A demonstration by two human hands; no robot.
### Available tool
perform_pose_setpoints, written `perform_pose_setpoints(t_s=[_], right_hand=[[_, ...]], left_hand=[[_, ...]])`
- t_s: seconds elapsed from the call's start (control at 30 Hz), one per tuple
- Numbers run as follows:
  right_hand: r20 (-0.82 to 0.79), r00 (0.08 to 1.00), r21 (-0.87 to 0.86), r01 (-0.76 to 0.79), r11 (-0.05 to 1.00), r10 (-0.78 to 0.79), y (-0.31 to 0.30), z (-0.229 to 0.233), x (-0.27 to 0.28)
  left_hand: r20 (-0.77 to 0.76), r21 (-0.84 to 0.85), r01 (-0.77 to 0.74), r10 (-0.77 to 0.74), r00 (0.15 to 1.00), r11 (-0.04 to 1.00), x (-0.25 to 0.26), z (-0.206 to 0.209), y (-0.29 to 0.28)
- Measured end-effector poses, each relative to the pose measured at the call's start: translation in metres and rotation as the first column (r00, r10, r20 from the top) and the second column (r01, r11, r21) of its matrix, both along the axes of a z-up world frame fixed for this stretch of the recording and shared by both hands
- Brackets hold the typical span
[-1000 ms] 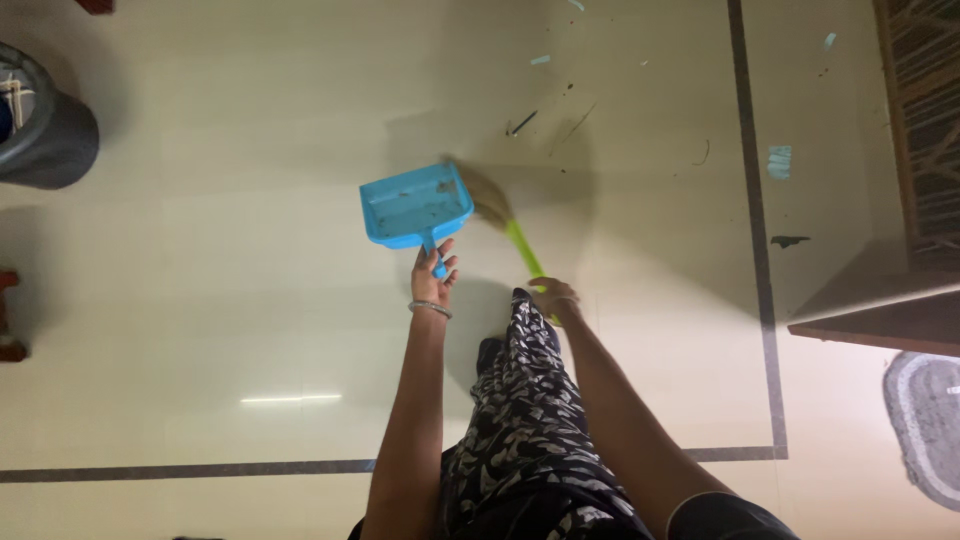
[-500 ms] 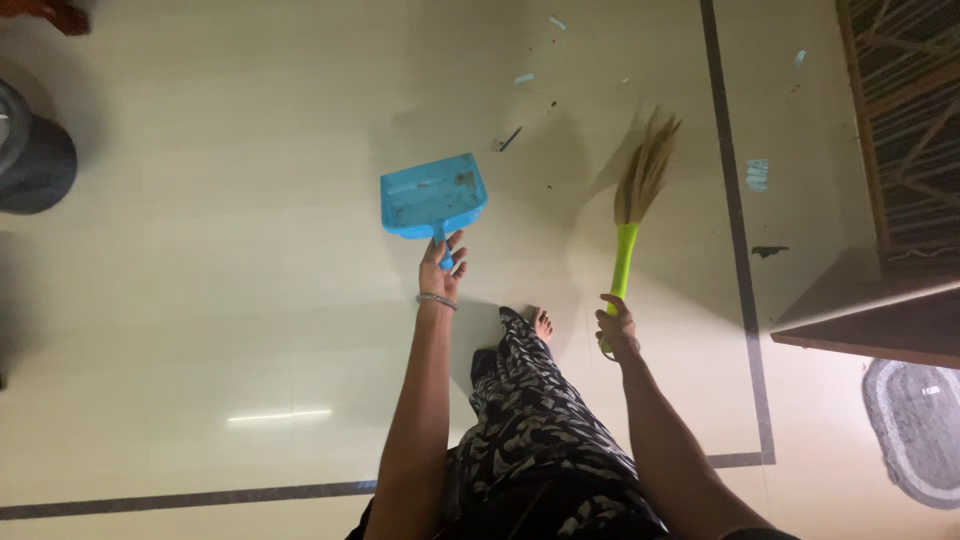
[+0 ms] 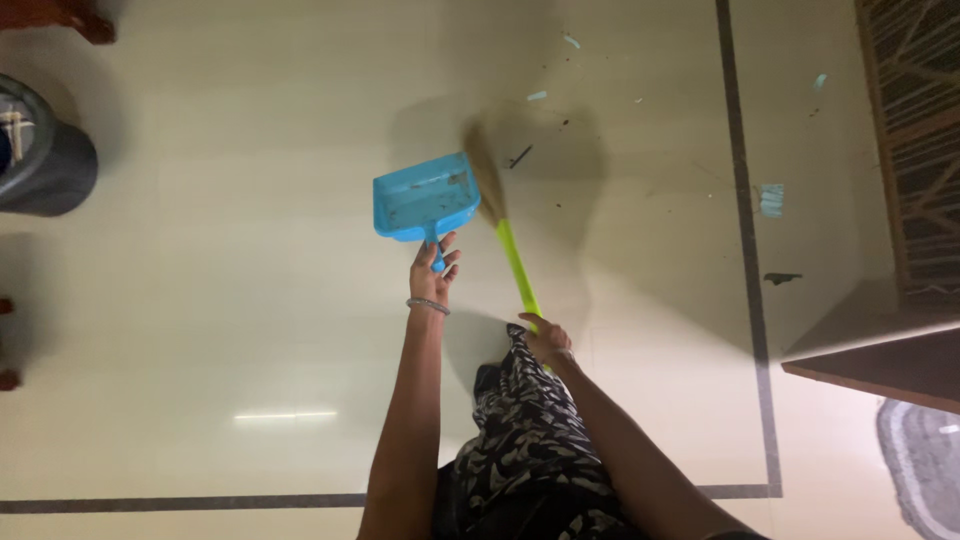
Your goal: The person sweeps debris into a dustpan using a broom, moving across the room and gathering various scraps from the floor.
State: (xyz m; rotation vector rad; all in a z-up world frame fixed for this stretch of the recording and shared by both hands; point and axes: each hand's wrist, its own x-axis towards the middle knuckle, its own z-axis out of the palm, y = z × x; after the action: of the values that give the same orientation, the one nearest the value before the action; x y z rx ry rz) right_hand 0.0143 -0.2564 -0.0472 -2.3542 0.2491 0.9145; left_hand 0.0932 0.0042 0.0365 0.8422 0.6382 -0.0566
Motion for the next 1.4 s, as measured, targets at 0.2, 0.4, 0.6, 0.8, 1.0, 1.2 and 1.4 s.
perform_pose_setpoints(t_s=[0.2,0.4,0.6,0.8,1.0,1.2,1.4], right_hand=[[-0.076,0.911,-0.235,-0.411,0.881,0.405,0.028,-0.019,0.075],[-0.120,0.957,-0.277,-0.287,0.917,0.264,-0.021,-0.015,0.103],[-0.112,0.975,-0.071,0.184,0.980,-0.191,-0.105,0.014,0.100],[-0.078,0.872,0.186,0.490,0.852,-0.484,-0.159,0.041,0.067],[-0.044,0.831,0.224,0.550,0.805,-0.555,-0.156,0.047,0.057],[-0.039,0.929,0.244,0.366,0.898,-0.368,-0.114,0.036,0.048],[0.018,0.971,-0.040,-0.238,0.970,0.239,-0.037,0.019,0.079]], left_hand=[[-0.015,-0.027,-0.010,0.010,1.000,1.000,0.008,0.001,0.005],[-0.010,-0.035,-0.030,0.030,0.999,0.999,0.011,0.004,-0.011],[-0.011,-0.050,-0.041,0.041,0.999,0.998,0.026,0.002,-0.029],[0.038,-0.051,-0.018,0.020,0.999,0.999,0.051,0.001,-0.039],[0.044,-0.045,0.012,-0.010,0.999,0.999,0.077,-0.001,-0.040],[0.053,-0.032,0.032,-0.030,0.998,0.999,0.100,-0.015,-0.037],[0.009,-0.042,0.004,-0.003,1.000,0.999,0.113,-0.020,-0.015]])
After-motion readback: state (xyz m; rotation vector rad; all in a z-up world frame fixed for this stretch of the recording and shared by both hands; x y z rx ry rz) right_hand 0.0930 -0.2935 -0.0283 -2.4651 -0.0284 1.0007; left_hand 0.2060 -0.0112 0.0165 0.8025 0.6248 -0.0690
